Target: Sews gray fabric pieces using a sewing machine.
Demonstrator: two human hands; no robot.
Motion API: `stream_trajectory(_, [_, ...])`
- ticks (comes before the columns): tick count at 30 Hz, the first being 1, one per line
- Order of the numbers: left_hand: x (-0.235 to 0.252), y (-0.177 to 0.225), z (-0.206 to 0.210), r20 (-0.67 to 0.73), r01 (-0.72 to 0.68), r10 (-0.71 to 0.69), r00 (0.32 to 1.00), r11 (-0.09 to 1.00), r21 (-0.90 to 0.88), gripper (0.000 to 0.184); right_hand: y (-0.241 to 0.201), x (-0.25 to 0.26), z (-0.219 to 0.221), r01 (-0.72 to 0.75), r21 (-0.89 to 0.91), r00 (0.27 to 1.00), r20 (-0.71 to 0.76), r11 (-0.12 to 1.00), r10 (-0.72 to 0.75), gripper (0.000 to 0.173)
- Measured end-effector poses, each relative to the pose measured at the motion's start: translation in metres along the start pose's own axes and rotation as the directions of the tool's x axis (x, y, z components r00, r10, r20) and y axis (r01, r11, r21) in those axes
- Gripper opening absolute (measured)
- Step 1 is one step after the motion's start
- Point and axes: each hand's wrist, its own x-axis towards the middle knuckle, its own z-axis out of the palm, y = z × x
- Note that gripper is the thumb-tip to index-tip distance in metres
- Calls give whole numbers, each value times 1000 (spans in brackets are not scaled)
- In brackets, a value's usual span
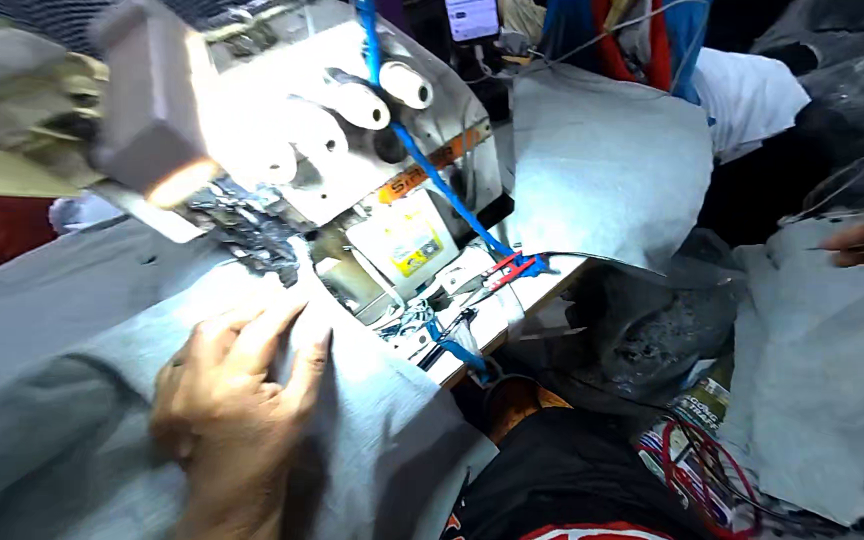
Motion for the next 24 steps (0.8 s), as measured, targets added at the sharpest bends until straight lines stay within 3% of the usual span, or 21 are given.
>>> stream_trajectory(2, [-2, -4, 0, 15, 11, -11, 1000, 1000, -10, 46, 20, -7, 10, -27, -96, 1000, -13, 995, 25, 11])
stream_trajectory(5, [-3, -6, -1, 37, 50, -50, 998, 999, 5, 48, 50, -16, 22, -293, -250, 956, -54, 923, 289, 18])
stream_trajectory(8, [-5, -7, -1, 41, 80, -80, 996, 997, 7, 48, 97, -25, 24, -541, -478, 776, 31, 692, 629, 28])
stream_trajectory(10, [-3, -7, -1, 34, 75, -75, 997, 997, -2, 48, 115, -30, 27, -584, -532, 726, -5, 613, 687, 28])
stream_trajectory(14, [-2, -5, -4, 42, 63, -64, 997, 998, 10, 46, 91, -19, 28, -545, -374, 826, -90, 750, 556, 25])
stream_trajectory(17, [-1, -1, -3, 21, 54, -54, 998, 999, 7, 45, 58, 1, 30, -407, -324, 912, -84, 854, 402, 25])
stream_trajectory(21, [1, 8, -4, -13, 45, -45, 999, 999, 12, 41, 16, 24, 62, -44, -162, 997, 56, 986, 54, 19])
stream_trajectory(24, [1, 7, -1, -54, 12, -12, 998, 1000, 4, 37, -23, 25, 126, 265, -98, 944, 229, 959, -237, 20])
